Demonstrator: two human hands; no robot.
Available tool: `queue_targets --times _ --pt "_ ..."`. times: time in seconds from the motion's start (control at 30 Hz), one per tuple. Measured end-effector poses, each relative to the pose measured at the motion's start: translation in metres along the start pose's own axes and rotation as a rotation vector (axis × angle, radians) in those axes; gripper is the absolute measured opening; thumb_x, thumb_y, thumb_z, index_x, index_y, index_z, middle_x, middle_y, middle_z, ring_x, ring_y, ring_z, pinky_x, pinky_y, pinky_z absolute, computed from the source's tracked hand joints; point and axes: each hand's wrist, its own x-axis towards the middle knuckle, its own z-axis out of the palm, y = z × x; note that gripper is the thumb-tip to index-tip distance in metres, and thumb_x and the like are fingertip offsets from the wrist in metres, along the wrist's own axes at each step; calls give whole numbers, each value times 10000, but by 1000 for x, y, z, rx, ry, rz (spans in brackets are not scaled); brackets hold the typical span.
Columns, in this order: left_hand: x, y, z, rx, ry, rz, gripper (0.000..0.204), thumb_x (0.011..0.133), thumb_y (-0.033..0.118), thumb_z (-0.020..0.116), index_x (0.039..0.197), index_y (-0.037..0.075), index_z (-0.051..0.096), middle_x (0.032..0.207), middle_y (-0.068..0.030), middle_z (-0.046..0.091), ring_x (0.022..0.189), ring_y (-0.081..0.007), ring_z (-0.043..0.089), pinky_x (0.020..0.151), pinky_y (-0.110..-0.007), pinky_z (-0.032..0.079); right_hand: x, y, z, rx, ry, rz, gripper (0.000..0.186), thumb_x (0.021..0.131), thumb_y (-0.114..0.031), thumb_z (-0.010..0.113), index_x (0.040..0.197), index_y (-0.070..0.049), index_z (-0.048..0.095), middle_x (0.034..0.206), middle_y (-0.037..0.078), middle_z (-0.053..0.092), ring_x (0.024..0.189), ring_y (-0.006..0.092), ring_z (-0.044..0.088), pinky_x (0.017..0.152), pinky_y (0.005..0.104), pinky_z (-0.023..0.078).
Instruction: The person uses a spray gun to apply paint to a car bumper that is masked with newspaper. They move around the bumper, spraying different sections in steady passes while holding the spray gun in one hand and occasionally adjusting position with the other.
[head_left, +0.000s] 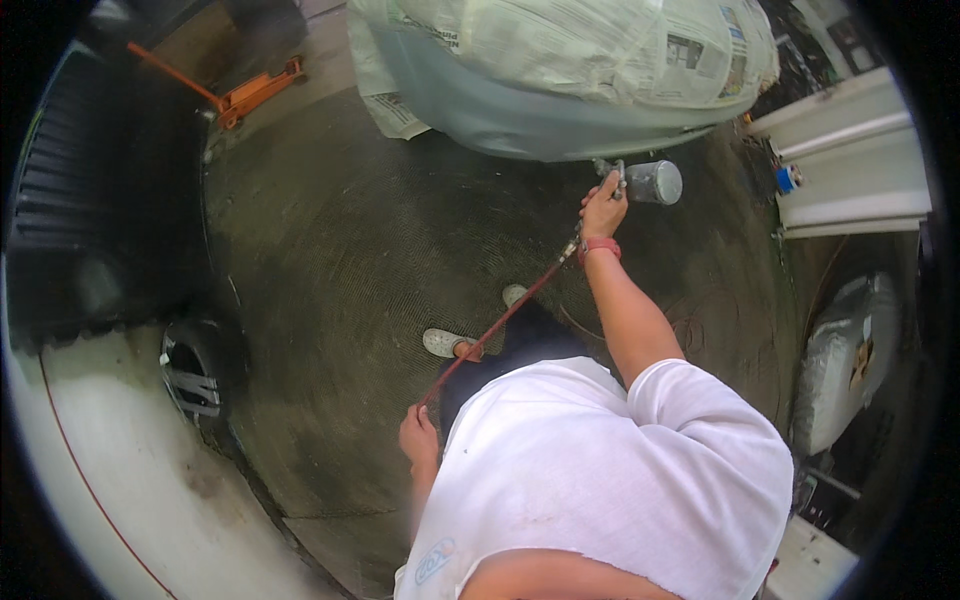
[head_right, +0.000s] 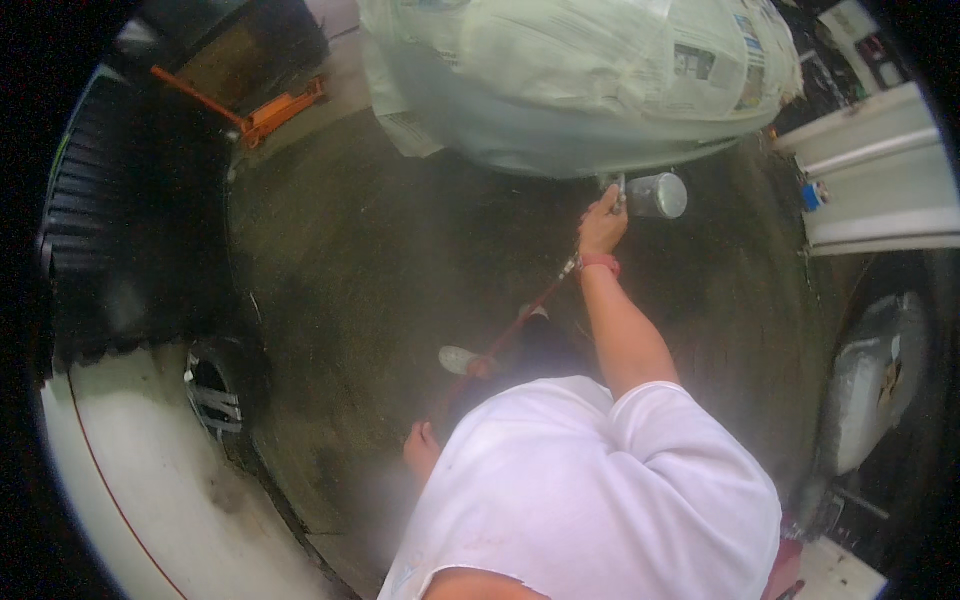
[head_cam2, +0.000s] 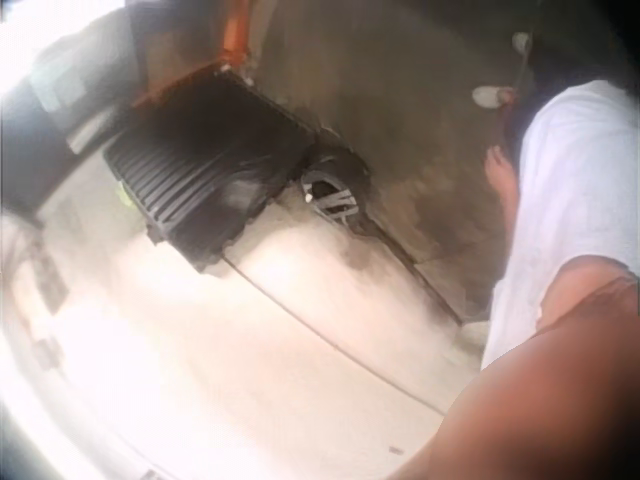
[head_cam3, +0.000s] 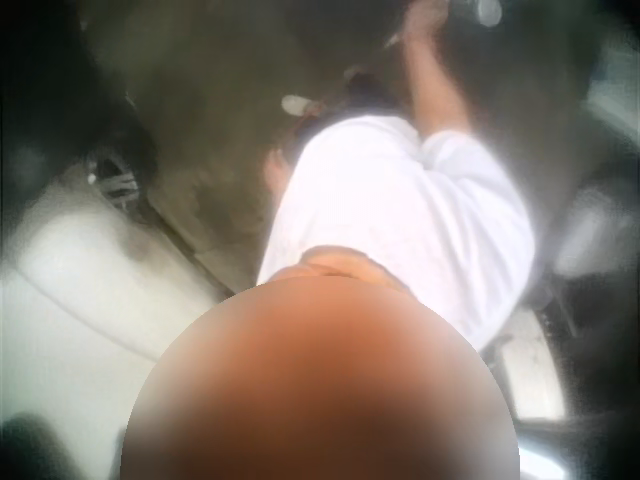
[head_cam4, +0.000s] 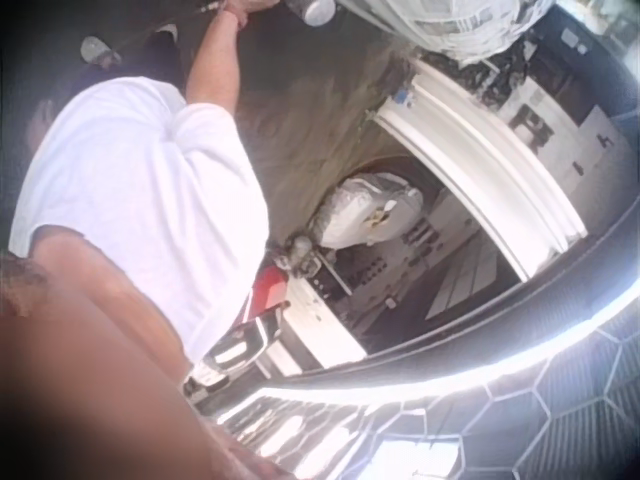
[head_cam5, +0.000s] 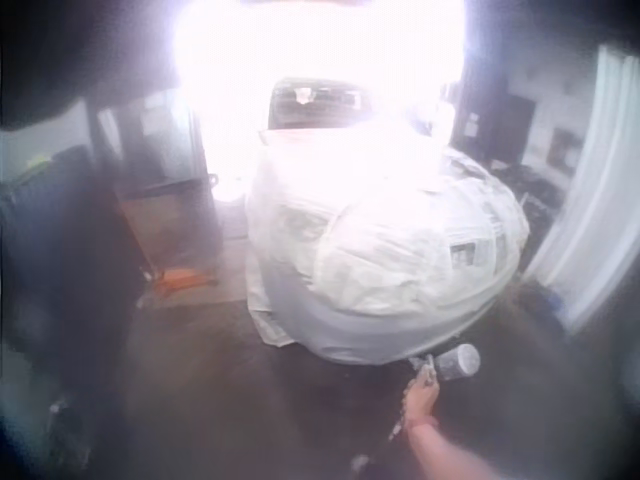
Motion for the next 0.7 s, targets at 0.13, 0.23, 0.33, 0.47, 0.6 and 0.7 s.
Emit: queue_targets --times 0.13,0.23,0.33,0.47,0.6,0.7 --pt "56 10 -42 42 -59 168 308 1131 329 572 1204 83 744 1026 -223 778 966 -467 729 831 -579 551 5 -17 4 30 203 -110 561 1165 -523 509 1085 12 660 730 75 651 583 177 654 440 316 462" --pt "78 2 -60 37 -84 156 315 1135 332 570 1223 81 739 1030 -231 775 967 -470 728 832 -576 548 -17 -40 15 71 114 -9 535 1165 -531 514 1164 -15 655 732 49 640 559 149 639 426 294 475" --pt "92 -16 -65 21 -73 142 316 1137 335 571 1223 73 725 1024 -236 772 966 -474 727 825 -573 546 -31 -50 34 113 -20 40 517 1169 -533 512 1140 -36 652 717 22 622 522 118 612 405 271 480" --pt "86 -44 -78 45 -74 95 306 1144 332 562 1216 73 707 1015 -235 770 973 -474 728 819 -567 544 -63 -63 68 125 -105 47 532 1169 -538 510 1114 -26 643 727 23 631 533 123 623 406 274 481" --pt "74 -50 -81 120 -51 7 294 1148 328 554 1201 78 700 1001 -219 769 958 -469 730 805 -568 540 -80 -68 95 164 -215 63 543 1165 -551 515 1098 -28 643 749 33 647 545 134 636 426 277 488" --pt "68 -56 -77 87 -57 -21 289 1144 332 558 1192 86 702 1005 -212 771 941 -465 733 786 -573 540 -83 -77 106 279 -280 80 556 1160 -565 514 1096 -30 651 750 38 647 547 135 639 425 276 486"
